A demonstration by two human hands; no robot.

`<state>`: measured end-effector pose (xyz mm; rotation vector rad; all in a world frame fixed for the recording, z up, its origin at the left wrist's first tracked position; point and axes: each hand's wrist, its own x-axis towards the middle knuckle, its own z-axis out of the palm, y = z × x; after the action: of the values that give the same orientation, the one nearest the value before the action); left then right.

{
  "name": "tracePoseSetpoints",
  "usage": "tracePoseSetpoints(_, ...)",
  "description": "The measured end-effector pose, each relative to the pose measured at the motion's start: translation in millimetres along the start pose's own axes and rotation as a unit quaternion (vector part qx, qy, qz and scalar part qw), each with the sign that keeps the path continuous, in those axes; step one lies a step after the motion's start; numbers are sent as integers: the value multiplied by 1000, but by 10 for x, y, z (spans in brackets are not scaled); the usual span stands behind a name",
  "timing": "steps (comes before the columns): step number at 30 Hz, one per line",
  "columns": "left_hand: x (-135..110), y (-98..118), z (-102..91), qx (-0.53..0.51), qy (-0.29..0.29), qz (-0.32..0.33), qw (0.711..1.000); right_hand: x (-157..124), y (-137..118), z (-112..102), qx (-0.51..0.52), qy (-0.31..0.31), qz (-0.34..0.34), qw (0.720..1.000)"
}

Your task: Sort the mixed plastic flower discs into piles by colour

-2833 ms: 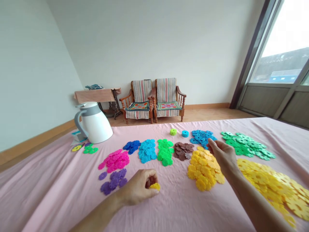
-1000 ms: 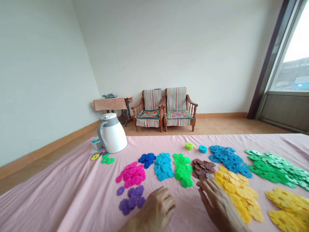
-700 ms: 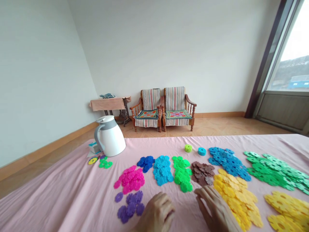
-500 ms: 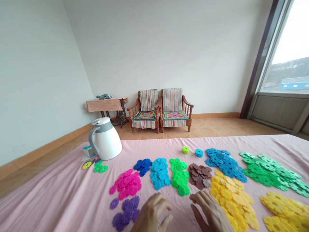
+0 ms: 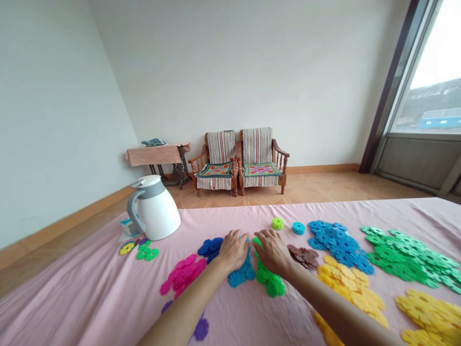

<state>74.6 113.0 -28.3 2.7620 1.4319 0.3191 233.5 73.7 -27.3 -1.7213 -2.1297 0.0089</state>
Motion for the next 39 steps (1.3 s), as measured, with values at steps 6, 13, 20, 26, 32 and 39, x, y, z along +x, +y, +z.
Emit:
tracePoseSetpoints(6,-34,54,44,21,-6,-12,1000,30,-28,96,-2,-18,-1,1000)
tracePoseSetpoints(13,-152,162,-9,30,-9,-11,999,-77,-32,108,18,-26,-6,999)
tracePoseSetpoints(20,-360,262,-39,21,-23,-13,999,-327,-100,93,55,-33,-16,998)
tracePoseSetpoints(26,-595,391,-171,-2,-43,-22,999,-557,-194,11,85,-48,-35,995)
tracePoseSetpoints(32,-819,508,-211,-17,-48,-28,998,-771,-294,-49,105,-63,-50,991)
tracePoseSetpoints(39,-927,378,-341,-57,-55,-16,997,-869,-236,-159,113,-50,-67,990)
